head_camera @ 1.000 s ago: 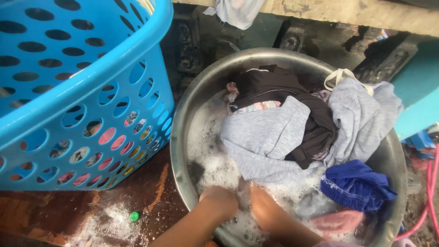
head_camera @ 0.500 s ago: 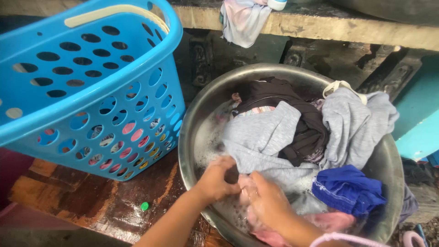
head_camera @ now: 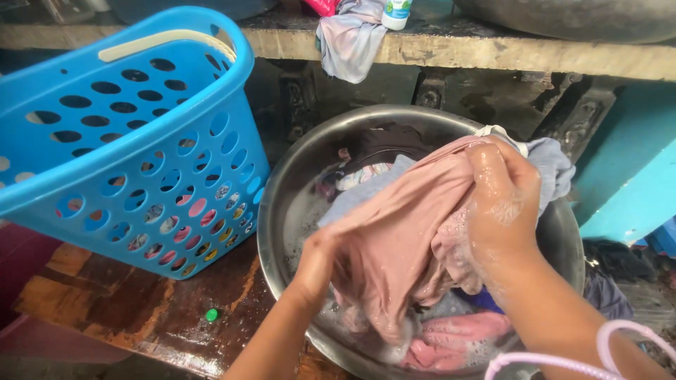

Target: Hand-washing clothes in a basin with soapy water and transferring them to a basket.

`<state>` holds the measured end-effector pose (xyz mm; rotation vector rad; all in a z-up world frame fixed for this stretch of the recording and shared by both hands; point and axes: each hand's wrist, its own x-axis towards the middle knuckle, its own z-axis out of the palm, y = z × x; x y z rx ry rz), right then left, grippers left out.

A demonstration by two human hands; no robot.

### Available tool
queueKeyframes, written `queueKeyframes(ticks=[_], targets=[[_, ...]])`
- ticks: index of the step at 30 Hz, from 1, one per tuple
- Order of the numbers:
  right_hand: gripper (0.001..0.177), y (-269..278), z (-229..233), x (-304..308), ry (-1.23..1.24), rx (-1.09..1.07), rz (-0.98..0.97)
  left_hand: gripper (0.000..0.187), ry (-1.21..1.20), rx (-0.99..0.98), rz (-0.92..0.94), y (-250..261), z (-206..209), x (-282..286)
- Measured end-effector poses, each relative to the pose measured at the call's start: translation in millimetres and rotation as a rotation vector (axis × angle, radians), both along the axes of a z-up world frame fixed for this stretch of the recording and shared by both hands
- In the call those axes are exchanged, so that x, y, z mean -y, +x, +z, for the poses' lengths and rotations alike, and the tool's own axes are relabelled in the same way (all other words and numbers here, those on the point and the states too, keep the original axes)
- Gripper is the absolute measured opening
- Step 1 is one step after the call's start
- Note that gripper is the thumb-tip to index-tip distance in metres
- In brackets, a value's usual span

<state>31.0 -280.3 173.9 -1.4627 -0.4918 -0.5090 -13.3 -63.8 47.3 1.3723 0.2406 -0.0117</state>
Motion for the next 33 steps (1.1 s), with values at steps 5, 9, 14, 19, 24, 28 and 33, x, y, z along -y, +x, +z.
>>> queueKeyframes(ticks=[5,9,14,19,24,28,33], targets=[[0.018,-23.8,-5.0,-25.2,0.030,0.089,-0.123,0.054,-0.760,0.223,0.082,-11.2,53.3,34.1],[0.011,-72.7,-9.6,-64.0,0.074,-0.176,0.182,0.041,-0.693,0.242,0.183,10.5,15.1,52.1],[0.019,-90.3,-29.8,-89.3,-0.193,0.280,0.212,0.040,-0.392,0.560,0.048,41.4,-136.3,40.4],[0.018,-70.1,-58.0,-95.0,-0.305,0.291,0.204,0.052,-0.652,-0.062,0.138,-24.7,-38.2,45.7],[0.010,-35.7,-90.2,-76.2,-0.455,0.283,-0.071,0.052,-0.549,-0.497,0.055,-44.1,35.7,45.1],[0.014,-19.9,-108.5,-30.2,-0.533,0.212,-0.177,0.040,-0.003,-0.323,0.123,-32.9,0.8,20.5],[0.028,-33.2,-103.7,-6.7,-0.785,-0.061,-0.486,0.033,0.731,0.032,0.362,-31.4,17.4,-33.2]])
